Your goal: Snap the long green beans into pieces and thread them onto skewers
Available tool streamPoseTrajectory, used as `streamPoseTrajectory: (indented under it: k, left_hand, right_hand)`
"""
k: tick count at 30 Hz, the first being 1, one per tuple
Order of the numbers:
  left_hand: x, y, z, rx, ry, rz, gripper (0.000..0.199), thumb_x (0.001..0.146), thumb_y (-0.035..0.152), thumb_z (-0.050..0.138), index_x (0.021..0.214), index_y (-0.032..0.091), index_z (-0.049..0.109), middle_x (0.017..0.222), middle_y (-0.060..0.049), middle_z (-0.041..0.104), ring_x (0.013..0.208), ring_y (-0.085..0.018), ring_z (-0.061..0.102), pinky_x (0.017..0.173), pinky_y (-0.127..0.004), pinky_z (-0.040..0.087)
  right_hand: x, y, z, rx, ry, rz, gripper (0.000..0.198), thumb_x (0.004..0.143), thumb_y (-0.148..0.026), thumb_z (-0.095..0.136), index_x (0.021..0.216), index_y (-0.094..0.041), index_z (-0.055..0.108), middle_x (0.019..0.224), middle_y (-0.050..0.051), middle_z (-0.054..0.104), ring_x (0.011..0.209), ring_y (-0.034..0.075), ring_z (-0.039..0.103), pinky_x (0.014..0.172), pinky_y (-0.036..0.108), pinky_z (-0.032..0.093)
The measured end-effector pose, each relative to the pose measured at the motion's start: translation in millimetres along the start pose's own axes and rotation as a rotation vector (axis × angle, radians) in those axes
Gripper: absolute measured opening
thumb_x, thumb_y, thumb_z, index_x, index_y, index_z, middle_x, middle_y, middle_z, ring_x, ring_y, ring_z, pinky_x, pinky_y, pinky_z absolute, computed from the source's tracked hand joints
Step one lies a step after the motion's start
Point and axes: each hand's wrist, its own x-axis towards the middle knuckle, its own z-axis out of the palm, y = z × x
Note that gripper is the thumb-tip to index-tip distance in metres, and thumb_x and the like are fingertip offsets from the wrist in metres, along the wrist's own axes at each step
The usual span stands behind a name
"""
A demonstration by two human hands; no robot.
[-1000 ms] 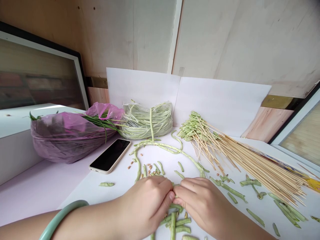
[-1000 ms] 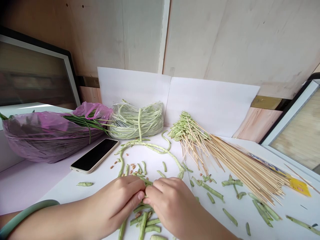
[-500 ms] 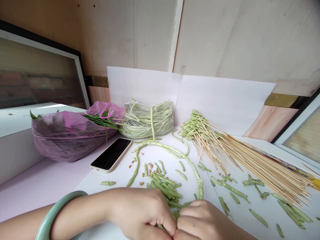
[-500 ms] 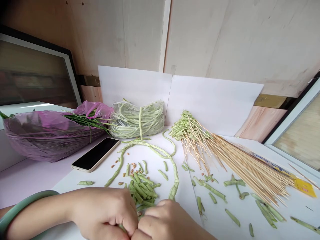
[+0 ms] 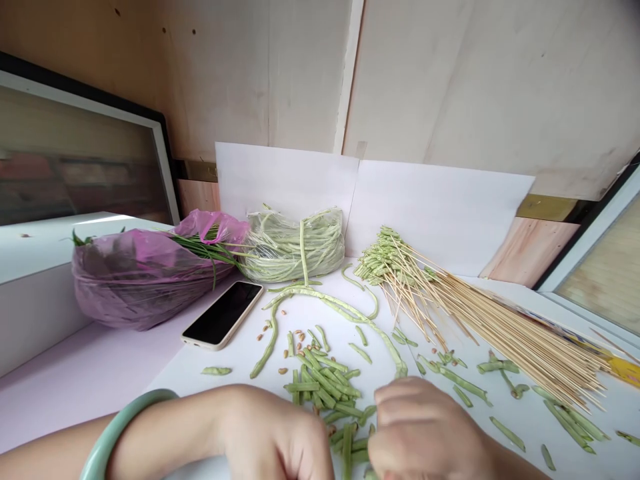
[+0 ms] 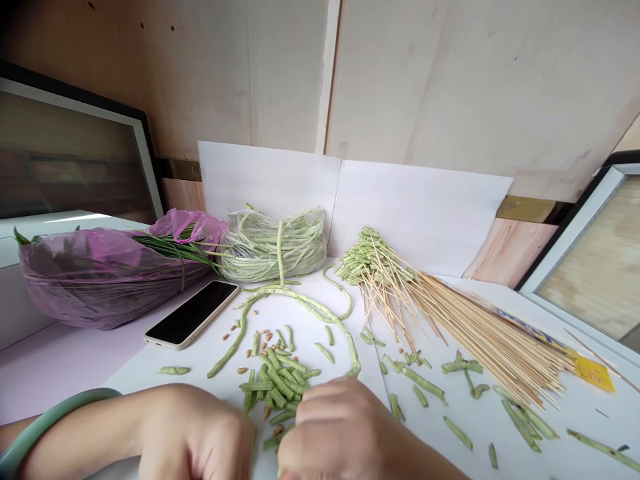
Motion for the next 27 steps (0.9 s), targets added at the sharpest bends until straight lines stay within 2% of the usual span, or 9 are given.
streamPoseTrajectory:
  k: [3,5,8,10,13,16,19,23,27]
  left_hand:
    - [3,2,1,-0.282,0.449,-0.001,0.051,0.072,0.059,0.067,0.051,0.016,0.051,0.039,0.004,0.039,0.032,-0.007,0.033,0.031,-0.02,0.023]
    - [5,4,-2,-0.507,0.68,0.043,0.041,0.078,0.048,0.065,0.058,0.014,0.055,0.042,0.005,0.039,0.035,-0.005,0.033,0.034,-0.017,0.02]
    - [8,4,-8,-0.675,0.848,0.019,0.038,0.084,0.045,0.056,0.066,0.012,0.056,0.048,0.007,0.038,0.038,-0.003,0.031,0.037,-0.014,0.017]
    - [10,3,-10,-0.678,0.917,-0.008,0.04,0.085,0.048,0.052,0.072,0.011,0.058,0.053,0.004,0.046,0.039,-0.003,0.035,0.037,-0.014,0.021]
    - [13,1,-9,-0.613,0.947,-0.002,0.036,0.083,0.044,0.053,0.075,0.01,0.058,0.062,-0.002,0.058,0.04,-0.006,0.047,0.037,-0.016,0.032]
    - [15,0,-5,-0.559,0.916,-0.021,0.017,0.071,0.024,0.062,0.078,0.013,0.051,0.067,-0.005,0.064,0.045,-0.01,0.057,0.042,-0.018,0.044]
    - [14,-3,-4,-0.565,0.871,-0.032,0.029,0.056,0.008,0.058,0.081,0.016,0.044,0.069,-0.004,0.066,0.048,-0.013,0.062,0.045,-0.021,0.049]
    - [14,-6,-7,-0.613,0.812,-0.001,0.037,0.051,0.008,0.05,0.088,0.013,0.048,0.074,-0.009,0.068,0.052,-0.018,0.066,0.048,-0.025,0.052]
    - [14,-8,-7,-0.658,0.764,0.052,0.029,0.064,0.014,0.049,0.092,0.009,0.053,0.079,-0.014,0.07,0.059,-0.023,0.069,0.054,-0.029,0.052]
  right_hand:
    - [3,2,-17,0.049,0.064,0.16,0.036,0.101,-0.036,0.039,0.078,-0.019,0.061,0.06,-0.002,0.048,0.055,0.011,0.046,0.052,0.022,0.038]
    - [1,7,-22,0.074,0.054,0.248,0.022,0.099,-0.028,0.043,0.102,-0.02,0.063,0.074,0.001,0.054,0.063,0.013,0.053,0.056,0.023,0.043]
    - [-4,16,-21,0.045,0.062,0.273,0.043,0.095,-0.012,0.037,0.133,-0.026,0.051,0.101,0.007,0.048,0.072,0.014,0.055,0.063,0.026,0.05]
    - [-7,20,-19,-0.012,0.044,0.263,0.053,0.093,-0.005,0.032,0.138,-0.029,0.046,0.101,0.006,0.043,0.074,0.013,0.055,0.065,0.025,0.051]
    - [-6,23,-13,-0.04,-0.014,0.234,0.059,0.091,0.0,0.033,0.143,-0.028,0.041,0.099,0.006,0.048,0.078,0.013,0.057,0.067,0.022,0.052]
    - [-3,26,-4,-0.064,0.037,0.084,0.06,0.091,0.004,0.035,0.142,-0.027,0.04,0.1,0.006,0.061,0.083,0.013,0.061,0.072,0.024,0.053]
    - [-2,31,6,-0.156,0.132,-0.042,0.051,0.092,0.002,0.04,0.136,-0.025,0.046,0.086,0.003,0.071,0.077,0.016,0.066,0.07,0.029,0.054]
    - [-6,35,12,-0.138,0.194,0.135,0.039,0.09,0.0,0.045,0.117,-0.026,0.053,0.091,0.001,0.074,0.079,0.015,0.07,0.073,0.027,0.055]
    - [-6,35,6,-0.098,0.225,0.26,0.026,0.085,-0.002,0.05,0.097,-0.024,0.056,0.094,0.002,0.066,0.081,0.014,0.068,0.072,0.021,0.055]
